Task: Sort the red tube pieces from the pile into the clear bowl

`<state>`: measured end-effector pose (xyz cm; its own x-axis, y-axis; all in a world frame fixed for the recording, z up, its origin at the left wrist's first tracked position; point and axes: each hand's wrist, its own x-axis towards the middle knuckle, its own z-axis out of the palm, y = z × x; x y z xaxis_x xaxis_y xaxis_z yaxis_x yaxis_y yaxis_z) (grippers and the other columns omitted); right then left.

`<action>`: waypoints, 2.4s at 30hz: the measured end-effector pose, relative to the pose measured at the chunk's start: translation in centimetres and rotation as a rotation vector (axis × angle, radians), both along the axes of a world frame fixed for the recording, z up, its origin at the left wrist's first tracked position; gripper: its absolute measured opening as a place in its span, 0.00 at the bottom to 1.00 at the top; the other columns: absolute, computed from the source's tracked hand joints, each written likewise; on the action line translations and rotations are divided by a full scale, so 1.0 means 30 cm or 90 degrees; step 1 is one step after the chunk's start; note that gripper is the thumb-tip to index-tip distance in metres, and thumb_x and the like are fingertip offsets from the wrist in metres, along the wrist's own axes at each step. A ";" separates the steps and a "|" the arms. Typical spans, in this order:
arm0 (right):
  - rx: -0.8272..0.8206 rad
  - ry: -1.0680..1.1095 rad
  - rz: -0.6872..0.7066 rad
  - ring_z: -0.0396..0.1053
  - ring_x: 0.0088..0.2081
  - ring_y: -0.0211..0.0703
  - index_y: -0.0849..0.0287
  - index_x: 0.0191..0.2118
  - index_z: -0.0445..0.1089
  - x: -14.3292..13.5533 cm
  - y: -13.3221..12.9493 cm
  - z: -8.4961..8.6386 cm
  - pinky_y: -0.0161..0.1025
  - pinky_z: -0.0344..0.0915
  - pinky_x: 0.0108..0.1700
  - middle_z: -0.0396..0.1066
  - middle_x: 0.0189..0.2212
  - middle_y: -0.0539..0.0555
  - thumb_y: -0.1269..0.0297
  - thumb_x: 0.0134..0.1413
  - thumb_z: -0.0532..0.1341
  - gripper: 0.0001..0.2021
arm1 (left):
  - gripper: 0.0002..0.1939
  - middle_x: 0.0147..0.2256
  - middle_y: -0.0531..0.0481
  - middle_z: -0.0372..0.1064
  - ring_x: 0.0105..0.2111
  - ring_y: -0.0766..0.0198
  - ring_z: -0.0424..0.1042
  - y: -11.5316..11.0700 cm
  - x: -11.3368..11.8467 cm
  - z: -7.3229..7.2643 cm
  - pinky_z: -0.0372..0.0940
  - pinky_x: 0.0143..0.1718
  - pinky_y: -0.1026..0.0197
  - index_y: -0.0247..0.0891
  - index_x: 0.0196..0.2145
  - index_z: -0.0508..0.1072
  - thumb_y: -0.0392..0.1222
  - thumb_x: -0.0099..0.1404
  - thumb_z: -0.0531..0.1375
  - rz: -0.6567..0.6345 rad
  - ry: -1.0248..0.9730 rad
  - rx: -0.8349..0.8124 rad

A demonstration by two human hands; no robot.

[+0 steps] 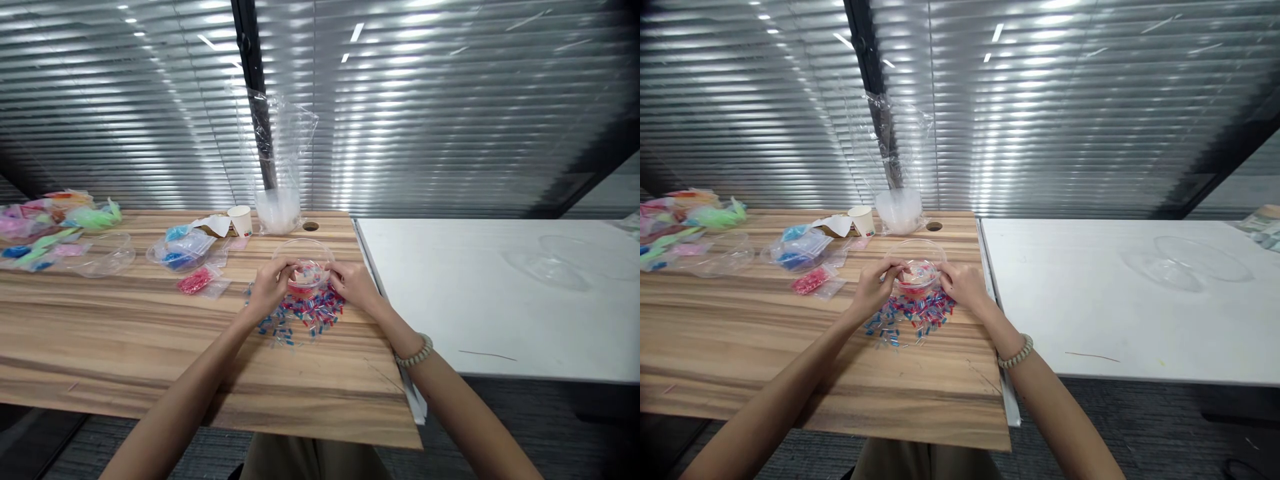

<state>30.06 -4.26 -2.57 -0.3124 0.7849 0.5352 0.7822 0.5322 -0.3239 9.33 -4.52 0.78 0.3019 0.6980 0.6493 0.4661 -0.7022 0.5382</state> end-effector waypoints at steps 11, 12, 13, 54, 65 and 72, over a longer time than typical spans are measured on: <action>-0.014 -0.016 -0.007 0.70 0.31 0.40 0.56 0.41 0.72 -0.002 -0.001 0.004 0.33 0.58 0.33 0.75 0.32 0.52 0.72 0.52 0.53 0.14 | 0.09 0.27 0.53 0.70 0.25 0.70 0.68 -0.003 0.000 0.000 0.61 0.30 0.68 0.37 0.33 0.71 0.33 0.64 0.51 -0.016 0.011 0.008; -0.019 -0.017 -0.008 0.70 0.32 0.41 0.56 0.41 0.72 -0.002 -0.001 0.004 0.33 0.58 0.33 0.75 0.32 0.52 0.72 0.52 0.53 0.14 | 0.09 0.27 0.53 0.71 0.25 0.70 0.68 -0.003 0.000 0.000 0.61 0.30 0.68 0.37 0.33 0.72 0.33 0.63 0.52 -0.019 0.013 0.008; -0.023 -0.018 -0.008 0.70 0.32 0.41 0.56 0.42 0.71 -0.002 -0.001 0.005 0.33 0.58 0.33 0.75 0.32 0.52 0.72 0.52 0.53 0.14 | 0.08 0.27 0.53 0.71 0.25 0.69 0.68 -0.003 0.001 0.000 0.62 0.30 0.68 0.37 0.33 0.72 0.33 0.63 0.53 -0.020 0.014 0.009; -0.076 -0.039 -0.008 0.71 0.38 0.42 0.55 0.46 0.70 0.000 0.001 0.010 0.35 0.62 0.40 0.74 0.39 0.52 0.72 0.53 0.54 0.16 | 0.05 0.28 0.51 0.72 0.29 0.67 0.70 -0.005 -0.005 0.000 0.64 0.33 0.65 0.37 0.28 0.71 0.31 0.58 0.56 0.006 0.008 0.046; -0.074 -0.041 -0.007 0.71 0.36 0.42 0.56 0.46 0.69 -0.001 -0.005 0.018 0.34 0.62 0.37 0.75 0.38 0.52 0.72 0.54 0.53 0.15 | 0.07 0.28 0.52 0.72 0.28 0.67 0.70 -0.004 -0.007 0.013 0.64 0.32 0.66 0.38 0.30 0.72 0.34 0.61 0.54 0.052 -0.028 0.008; -0.074 -0.020 0.012 0.71 0.38 0.41 0.56 0.45 0.70 0.000 -0.003 0.014 0.34 0.63 0.40 0.74 0.39 0.52 0.73 0.53 0.52 0.16 | 0.09 0.26 0.52 0.71 0.24 0.69 0.68 0.003 -0.007 0.023 0.63 0.28 0.68 0.36 0.30 0.71 0.37 0.63 0.52 0.064 -0.100 -0.032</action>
